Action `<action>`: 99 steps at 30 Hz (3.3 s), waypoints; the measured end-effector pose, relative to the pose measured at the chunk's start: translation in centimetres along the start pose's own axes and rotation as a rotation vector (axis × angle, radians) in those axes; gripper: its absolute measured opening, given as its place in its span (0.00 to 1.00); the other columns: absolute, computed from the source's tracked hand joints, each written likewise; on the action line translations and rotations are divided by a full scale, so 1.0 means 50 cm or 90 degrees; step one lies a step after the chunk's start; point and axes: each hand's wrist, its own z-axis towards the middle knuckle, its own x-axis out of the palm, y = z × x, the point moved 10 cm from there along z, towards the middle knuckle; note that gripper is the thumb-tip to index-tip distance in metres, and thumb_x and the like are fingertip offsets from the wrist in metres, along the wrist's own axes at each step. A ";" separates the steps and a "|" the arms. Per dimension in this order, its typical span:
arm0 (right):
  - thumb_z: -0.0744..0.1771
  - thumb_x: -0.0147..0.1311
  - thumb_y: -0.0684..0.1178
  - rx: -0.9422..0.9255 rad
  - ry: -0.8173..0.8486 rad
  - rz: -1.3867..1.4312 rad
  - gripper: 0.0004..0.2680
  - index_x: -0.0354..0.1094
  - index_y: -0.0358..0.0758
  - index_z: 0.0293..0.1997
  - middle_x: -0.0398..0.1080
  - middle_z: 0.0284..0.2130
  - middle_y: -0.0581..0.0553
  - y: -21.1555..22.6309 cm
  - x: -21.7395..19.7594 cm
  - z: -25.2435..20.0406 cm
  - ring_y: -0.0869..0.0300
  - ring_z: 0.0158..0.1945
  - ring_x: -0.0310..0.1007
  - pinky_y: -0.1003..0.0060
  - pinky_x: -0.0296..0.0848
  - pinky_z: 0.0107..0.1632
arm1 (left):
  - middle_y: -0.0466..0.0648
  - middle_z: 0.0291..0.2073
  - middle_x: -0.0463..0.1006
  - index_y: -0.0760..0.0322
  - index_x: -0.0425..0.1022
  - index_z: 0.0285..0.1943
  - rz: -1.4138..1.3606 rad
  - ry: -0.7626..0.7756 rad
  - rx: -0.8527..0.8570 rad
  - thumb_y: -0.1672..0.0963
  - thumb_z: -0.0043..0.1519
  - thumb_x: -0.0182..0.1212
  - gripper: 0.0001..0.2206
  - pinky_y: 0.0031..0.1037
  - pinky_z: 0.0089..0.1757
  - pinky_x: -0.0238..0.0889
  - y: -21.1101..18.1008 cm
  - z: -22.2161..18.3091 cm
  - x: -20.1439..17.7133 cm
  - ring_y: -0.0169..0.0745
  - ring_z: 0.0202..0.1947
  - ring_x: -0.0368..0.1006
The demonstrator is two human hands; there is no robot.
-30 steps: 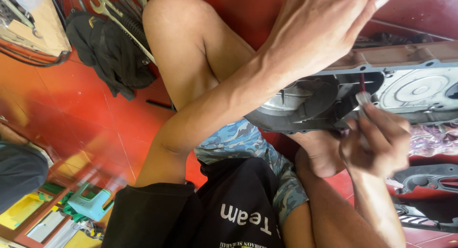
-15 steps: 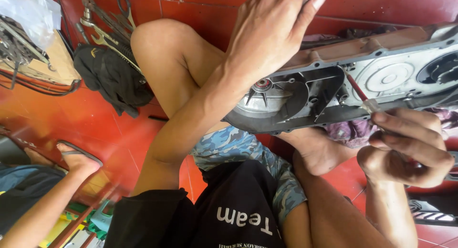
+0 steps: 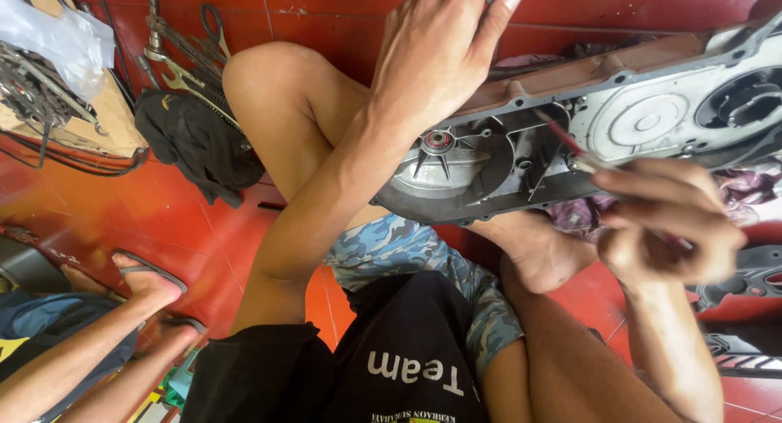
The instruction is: Cleaning the interior of a motorcycle engine casing by scraping off residue with a tool and wiping it with a cloth.
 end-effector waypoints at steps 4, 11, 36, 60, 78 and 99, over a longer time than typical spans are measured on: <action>0.66 0.52 0.29 -0.003 0.031 0.059 0.07 0.60 0.33 0.40 0.76 0.42 0.30 0.015 0.034 0.020 0.45 0.48 0.73 0.52 0.76 0.53 | 0.51 0.39 0.82 0.64 0.72 0.49 -0.045 -0.003 -0.004 0.57 0.68 0.54 0.06 0.41 0.34 0.70 -0.012 0.001 -0.017 0.54 0.32 0.79; 0.75 0.49 0.47 0.023 -0.206 0.003 0.11 0.47 0.34 0.52 0.66 0.40 0.28 -0.003 -0.098 -0.036 0.44 0.41 0.70 0.52 0.71 0.53 | 0.48 0.33 0.80 0.63 0.69 0.44 -0.063 -0.013 0.005 0.56 0.67 0.54 0.05 0.38 0.31 0.70 -0.015 0.010 -0.021 0.49 0.28 0.78; 0.72 0.46 0.19 0.023 -0.195 -0.132 0.11 0.50 0.25 0.50 0.70 0.48 0.25 -0.064 -0.224 0.071 0.43 0.51 0.75 0.56 0.73 0.54 | 0.52 0.32 0.81 0.66 0.73 0.40 -0.036 0.060 -0.098 0.54 0.68 0.54 0.10 0.41 0.31 0.68 0.013 0.005 -0.005 0.53 0.27 0.76; 0.76 0.44 0.34 0.102 -0.092 0.004 0.09 0.42 0.32 0.55 0.66 0.41 0.24 -0.157 -0.251 0.116 0.34 0.49 0.73 0.41 0.77 0.62 | 0.48 0.32 0.77 0.67 0.72 0.44 -0.066 0.188 -0.172 0.58 0.67 0.55 0.05 0.32 0.31 0.62 -0.012 0.030 0.012 0.43 0.24 0.67; 0.64 0.45 0.15 0.144 0.045 -0.058 0.11 0.58 0.24 0.32 0.75 0.41 0.26 -0.113 -0.200 0.132 0.35 0.53 0.78 0.51 0.79 0.56 | 0.49 0.36 0.79 0.70 0.72 0.44 -0.095 0.189 -0.176 0.59 0.69 0.54 0.05 0.29 0.38 0.67 -0.016 0.030 0.017 0.43 0.35 0.75; 0.60 0.52 0.20 0.154 0.153 -0.158 0.09 0.66 0.26 0.25 0.78 0.43 0.31 -0.091 -0.156 0.149 0.38 0.56 0.78 0.52 0.78 0.56 | 0.51 0.38 0.78 0.71 0.72 0.45 -0.138 0.223 -0.211 0.60 0.69 0.53 0.06 0.29 0.42 0.68 -0.006 0.030 0.034 0.43 0.38 0.75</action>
